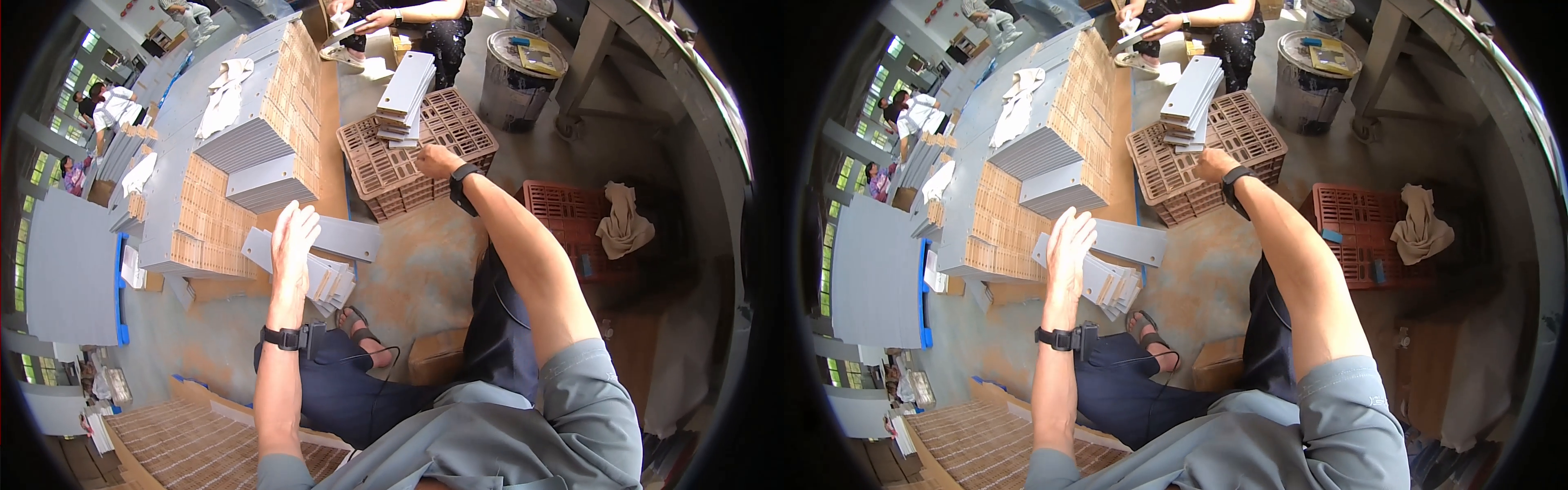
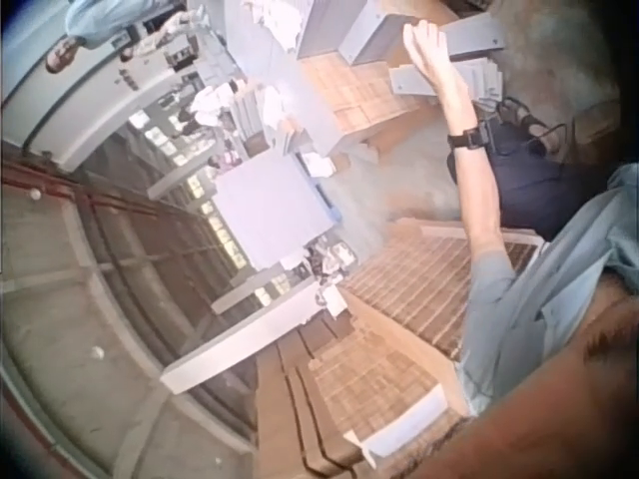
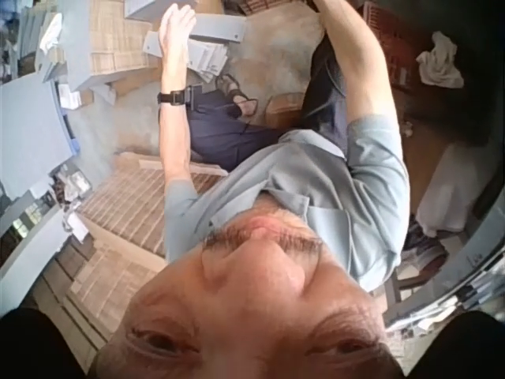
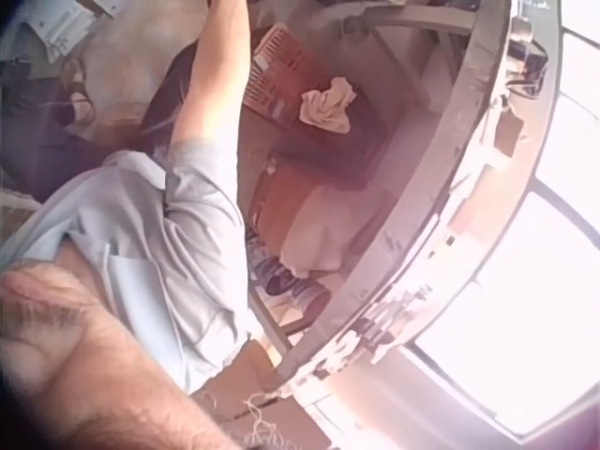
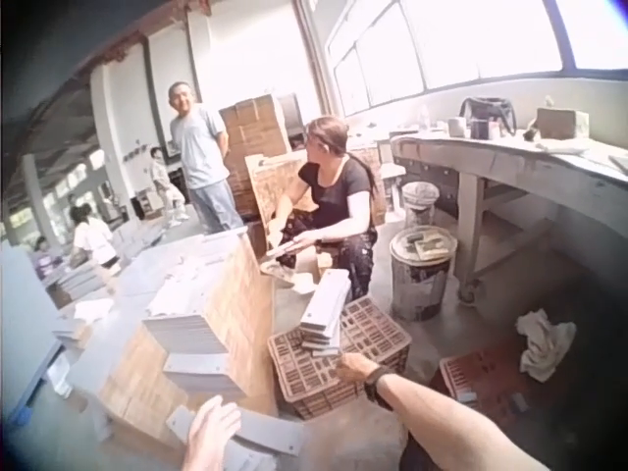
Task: Clean individual manufacturing boards with a cloth and stack them neatly onto a pile.
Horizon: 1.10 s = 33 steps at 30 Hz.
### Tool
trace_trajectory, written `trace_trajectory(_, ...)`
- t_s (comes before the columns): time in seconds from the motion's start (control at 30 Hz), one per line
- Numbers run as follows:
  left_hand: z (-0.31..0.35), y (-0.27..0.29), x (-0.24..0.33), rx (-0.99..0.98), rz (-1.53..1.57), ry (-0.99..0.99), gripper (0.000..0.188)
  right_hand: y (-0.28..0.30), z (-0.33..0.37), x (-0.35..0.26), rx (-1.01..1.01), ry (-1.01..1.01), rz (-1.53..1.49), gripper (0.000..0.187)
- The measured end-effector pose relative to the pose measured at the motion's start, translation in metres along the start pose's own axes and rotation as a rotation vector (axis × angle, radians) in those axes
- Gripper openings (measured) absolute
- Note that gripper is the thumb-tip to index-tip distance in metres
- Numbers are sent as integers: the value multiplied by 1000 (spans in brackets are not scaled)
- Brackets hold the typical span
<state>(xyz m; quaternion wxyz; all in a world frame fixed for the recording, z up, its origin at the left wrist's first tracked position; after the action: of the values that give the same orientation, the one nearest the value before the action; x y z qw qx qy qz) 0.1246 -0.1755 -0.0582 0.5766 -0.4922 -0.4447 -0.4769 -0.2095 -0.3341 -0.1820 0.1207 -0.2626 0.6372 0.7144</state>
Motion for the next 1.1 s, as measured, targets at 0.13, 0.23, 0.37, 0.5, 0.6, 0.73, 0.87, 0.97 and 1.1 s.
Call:
trace_trajectory(0.13,-62,-65,39,-162,-191,-10,68,56,8,33,132,-218,-714,53)
trace_trajectory(0.23,-124,-113,42,-257,-323,65,94,77,12,25,184,-366,-1089,78)
trace_trajectory(0.37,-209,-147,20,-312,-468,122,114,84,-27,28,183,-398,-1197,101)
trace_trajectory(0.5,-283,-179,-27,-372,-568,196,120,66,-90,61,110,-442,-1180,119)
trace_trajectory(0.6,-316,-199,-58,-487,-515,256,114,53,-121,71,57,-463,-1175,122)
trace_trajectory(0.73,-347,-206,-102,-518,-508,284,100,29,-141,71,10,-472,-1249,123)
trace_trajectory(0.87,-358,-207,-120,-542,-448,315,89,18,-144,66,44,-543,-1363,121)
trace_trajectory(0.97,-346,-227,-113,-543,-382,322,84,25,-135,73,103,-586,-1437,110)
trace_trajectory(1.1,-344,-224,-125,-439,-449,320,85,22,-130,69,85,-643,-1615,94)
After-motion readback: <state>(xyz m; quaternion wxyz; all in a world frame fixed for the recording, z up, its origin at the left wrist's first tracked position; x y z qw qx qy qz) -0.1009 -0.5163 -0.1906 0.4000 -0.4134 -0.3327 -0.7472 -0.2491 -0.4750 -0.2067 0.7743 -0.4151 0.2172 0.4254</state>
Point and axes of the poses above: each hand's wrist, its own z-axis away from the middle knuckle, its own y-axis out of the back of the hand, x = y × z, the point moved 6 cm from there along -z, towards the middle knuckle, and after that the axes turned 2 degrees about -z, right-handed, at the moved point
